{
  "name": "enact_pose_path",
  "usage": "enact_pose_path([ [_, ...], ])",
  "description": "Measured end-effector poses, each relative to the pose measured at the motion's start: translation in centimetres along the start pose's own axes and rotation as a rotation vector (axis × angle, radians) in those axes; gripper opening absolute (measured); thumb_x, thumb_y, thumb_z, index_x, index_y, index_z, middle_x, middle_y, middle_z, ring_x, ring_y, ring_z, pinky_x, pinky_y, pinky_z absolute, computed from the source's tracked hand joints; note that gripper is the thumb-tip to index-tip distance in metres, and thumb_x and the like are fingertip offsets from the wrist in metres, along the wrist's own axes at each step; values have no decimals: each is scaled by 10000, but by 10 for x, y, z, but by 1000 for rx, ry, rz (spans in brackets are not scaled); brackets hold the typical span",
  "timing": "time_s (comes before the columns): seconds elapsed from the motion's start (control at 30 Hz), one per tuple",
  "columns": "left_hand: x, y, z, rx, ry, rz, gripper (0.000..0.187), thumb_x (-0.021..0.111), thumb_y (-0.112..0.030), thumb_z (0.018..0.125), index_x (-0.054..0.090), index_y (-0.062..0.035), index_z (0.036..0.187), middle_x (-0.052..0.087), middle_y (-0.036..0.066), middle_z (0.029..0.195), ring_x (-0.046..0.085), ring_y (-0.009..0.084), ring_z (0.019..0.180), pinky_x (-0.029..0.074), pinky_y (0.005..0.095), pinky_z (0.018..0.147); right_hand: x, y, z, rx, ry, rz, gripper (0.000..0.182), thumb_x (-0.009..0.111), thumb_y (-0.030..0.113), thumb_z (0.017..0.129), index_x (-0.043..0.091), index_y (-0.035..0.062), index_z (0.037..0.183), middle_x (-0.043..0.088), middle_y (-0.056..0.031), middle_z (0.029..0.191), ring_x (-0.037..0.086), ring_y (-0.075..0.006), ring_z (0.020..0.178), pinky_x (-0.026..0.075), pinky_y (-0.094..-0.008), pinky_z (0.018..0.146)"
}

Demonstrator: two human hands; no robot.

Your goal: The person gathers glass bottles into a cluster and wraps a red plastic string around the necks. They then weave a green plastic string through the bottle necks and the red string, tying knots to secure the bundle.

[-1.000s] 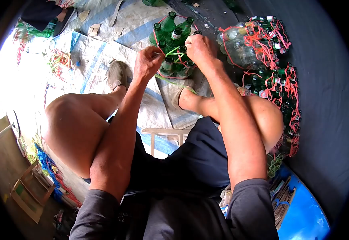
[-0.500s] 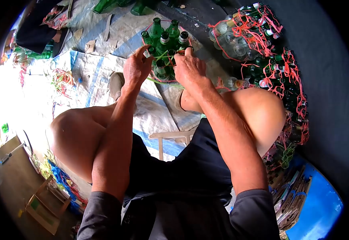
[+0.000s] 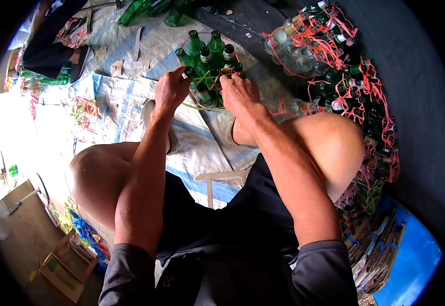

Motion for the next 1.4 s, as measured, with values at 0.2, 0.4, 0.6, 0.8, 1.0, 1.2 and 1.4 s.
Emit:
enact_pose_path([
  [0.2, 6, -3, -12, 16, -45, 70, 376, 737, -290, 886, 762, -190, 1248, 755, 192, 888, 736, 414, 848, 572, 499, 710, -10, -14, 9, -51, -11, 25, 163, 756, 102, 870, 651, 59, 987, 703, -209, 1050, 690, -464, 1000, 553, -572, 826],
  [0.4, 9, -17, -28, 8, -130, 56, 361, 687, -240, 859, 766, -167, 1203, 745, 229, 847, 730, 441, 786, 575, 546, 704, -25, -21, 13, -106, 29, -75, 154, 682, 38, 877, 701, 90, 1020, 725, -205, 1073, 718, -449, 987, 584, -549, 819],
  [0.6, 11, -33, -42, 10, -184, 89, 362, 687, -256, 876, 762, -135, 1209, 734, 219, 780, 723, 434, 716, 569, 547, 660, -32, -31, 15, -162, 14, -119, 223, 781, 132, 880, 747, 145, 1100, 729, -146, 1063, 717, -433, 975, 573, -542, 817],
  [0.8, 25, -53, -62, -59, -169, 37, 355, 714, -295, 891, 755, -123, 1200, 740, 229, 830, 728, 443, 767, 581, 534, 700, -45, -38, 29, -185, 51, -201, 340, 706, 31, 871, 761, 189, 1168, 716, -160, 1115, 713, -432, 1022, 581, -527, 872],
  [1.0, 42, -77, -73, -8, -112, 10, 335, 730, -299, 896, 758, -89, 1154, 747, 206, 821, 731, 419, 748, 578, 522, 683, -47, -59, 37, -56, 102, -176, 426, 644, -47, 868, 760, 219, 1180, 667, -168, 1253, 670, -444, 1162, 559, -521, 974],
  [1.2, 42, -74, -70, -45, -85, 37, 328, 725, -306, 892, 769, -93, 1137, 746, 211, 827, 729, 421, 770, 577, 526, 698, -39, -58, 29, -4, 9, -132, 373, 641, 10, 892, 755, 220, 1179, 658, -158, 1230, 659, -410, 1138, 548, -499, 963],
  [1.4, 39, -73, -66, -30, -44, 64, 299, 721, -289, 873, 772, -108, 1105, 745, 208, 843, 726, 434, 798, 574, 536, 706, -51, -20, 8, -32, -40, -77, 482, 749, 261, 829, 687, 179, 1299, 655, -126, 1227, 606, -373, 1197, 518, -512, 1004],
])
Point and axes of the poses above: each hand's wrist, its own z-axis towards the middle knuckle, its own x-axis out of the palm, y = z × x, the point moved 4 cm from there along z, towards the middle knuckle
